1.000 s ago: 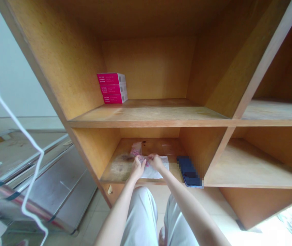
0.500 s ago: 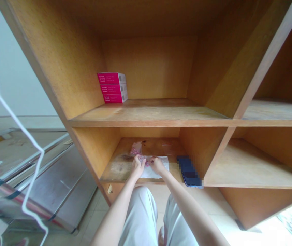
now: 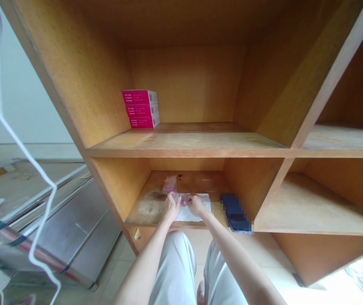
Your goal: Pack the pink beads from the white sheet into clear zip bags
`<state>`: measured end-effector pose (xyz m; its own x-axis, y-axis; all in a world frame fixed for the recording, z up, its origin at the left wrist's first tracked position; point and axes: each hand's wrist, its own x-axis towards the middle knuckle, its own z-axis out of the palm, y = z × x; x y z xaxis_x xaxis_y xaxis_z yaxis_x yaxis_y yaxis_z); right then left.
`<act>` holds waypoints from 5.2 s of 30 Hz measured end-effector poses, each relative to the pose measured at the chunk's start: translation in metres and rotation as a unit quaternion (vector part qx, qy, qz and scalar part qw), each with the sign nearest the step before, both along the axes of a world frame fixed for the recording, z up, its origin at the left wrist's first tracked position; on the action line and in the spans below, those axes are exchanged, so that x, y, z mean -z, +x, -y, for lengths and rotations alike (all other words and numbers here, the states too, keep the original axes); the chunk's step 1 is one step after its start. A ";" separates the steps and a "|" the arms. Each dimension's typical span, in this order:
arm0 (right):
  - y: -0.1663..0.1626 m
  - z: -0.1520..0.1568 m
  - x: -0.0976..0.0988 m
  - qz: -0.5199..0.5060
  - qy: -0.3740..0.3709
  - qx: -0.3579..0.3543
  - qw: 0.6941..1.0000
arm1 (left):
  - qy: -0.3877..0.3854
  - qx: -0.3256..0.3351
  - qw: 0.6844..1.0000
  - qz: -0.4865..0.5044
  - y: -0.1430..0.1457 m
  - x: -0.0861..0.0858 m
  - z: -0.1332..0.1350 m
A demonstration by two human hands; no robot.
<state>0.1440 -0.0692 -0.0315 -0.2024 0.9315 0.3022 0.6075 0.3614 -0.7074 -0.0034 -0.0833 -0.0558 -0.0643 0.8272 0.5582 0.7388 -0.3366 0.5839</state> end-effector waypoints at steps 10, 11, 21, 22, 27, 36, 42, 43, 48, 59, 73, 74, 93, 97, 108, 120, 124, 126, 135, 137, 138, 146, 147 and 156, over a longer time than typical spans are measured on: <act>-0.016 -0.014 -0.017 -0.179 0.003 0.028 0.983 | 0.005 0.016 0.999 -0.042 0.002 -0.004 0.003; -0.019 -0.013 -0.020 -0.161 0.003 0.027 0.987 | 0.004 0.020 0.999 -0.049 0.002 -0.005 0.004; -0.026 -0.006 -0.032 -0.022 -0.015 -0.084 0.996 | 0.001 0.034 0.997 -0.066 0.004 -0.011 0.009; -0.024 -0.006 -0.031 -0.037 0.014 -0.085 0.996 | 0.001 0.028 0.998 -0.064 0.004 -0.010 0.008; -0.015 -0.008 -0.018 -0.032 0.066 0.016 0.997 | 0.013 0.014 0.998 -0.066 0.003 -0.008 0.007; -0.002 0.000 -0.013 0.136 0.031 -0.059 0.988 | 0.027 -0.011 0.997 -0.076 0.003 -0.001 0.002; 0.000 -0.001 -0.014 0.128 0.022 -0.064 0.989 | 0.031 -0.010 0.997 -0.073 0.003 0.000 0.003; 0.000 -0.002 -0.013 0.119 0.022 -0.061 0.991 | 0.031 -0.010 0.997 -0.073 0.003 -0.001 0.003; 0.000 -0.003 -0.009 0.064 0.031 -0.027 0.997 | 0.029 -0.003 0.997 -0.071 0.003 -0.004 0.005; -0.004 -0.003 -0.011 0.100 0.057 -0.065 0.991 | 0.021 -0.005 0.997 -0.070 0.003 -0.002 0.004; -0.010 -0.008 -0.017 -0.131 0.060 0.025 0.989 | 0.014 0.015 0.998 -0.064 0.003 -0.008 0.007; -0.012 -0.009 -0.019 -0.142 0.059 0.021 0.988 | 0.012 0.017 0.998 -0.063 0.003 -0.008 0.007; -0.022 -0.007 -0.029 -0.120 -0.090 -0.053 0.987 | 0.018 0.048 0.997 -0.064 0.005 -0.016 0.014; -0.022 -0.004 -0.033 -0.104 -0.076 -0.068 0.989 | 0.025 0.037 0.997 -0.066 0.005 -0.018 0.016; -0.018 0.014 -0.042 -0.135 0.016 -0.101 0.986 | 0.041 -0.006 0.998 -0.045 0.004 -0.021 0.018; -0.014 0.014 -0.023 -0.213 -0.006 -0.122 0.969 | 0.033 -0.011 0.998 -0.045 0.006 -0.025 0.020; -0.013 0.014 -0.021 -0.275 -0.032 -0.107 0.955 | 0.041 0.014 0.999 -0.001 0.007 -0.033 0.023; -0.010 0.014 -0.019 -0.319 -0.045 -0.095 0.942 | 0.039 0.041 0.998 0.029 0.007 -0.036 0.025; 0.002 0.022 -0.023 -0.418 -0.059 -0.023 0.906 | -0.145 0.136 0.923 0.330 0.015 -0.052 0.017; 0.003 0.023 -0.022 -0.431 -0.066 -0.024 0.900 | -0.186 0.148 0.905 0.352 0.017 -0.051 0.015; 0.003 0.024 -0.021 -0.437 -0.068 -0.024 0.897 | -0.198 0.154 0.901 0.354 0.018 -0.050 0.015; 0.006 0.026 -0.006 -0.464 -0.084 0.001 0.882 | -0.207 0.160 0.882 0.391 0.021 -0.034 0.023; 0.007 0.026 -0.005 -0.457 -0.085 0.004 0.885 | -0.210 0.155 0.881 0.395 0.020 -0.034 0.024; 0.005 0.032 -0.009 -0.424 -0.101 0.012 0.900 | -0.212 0.155 0.867 0.423 0.017 -0.035 0.029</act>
<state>0.1492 -0.1009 -0.0228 0.0412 0.9860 0.1618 -0.1757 0.1666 -0.9702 0.0140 -0.1124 -0.0203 -0.0410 0.9973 0.0607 -0.1014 -0.0646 0.9927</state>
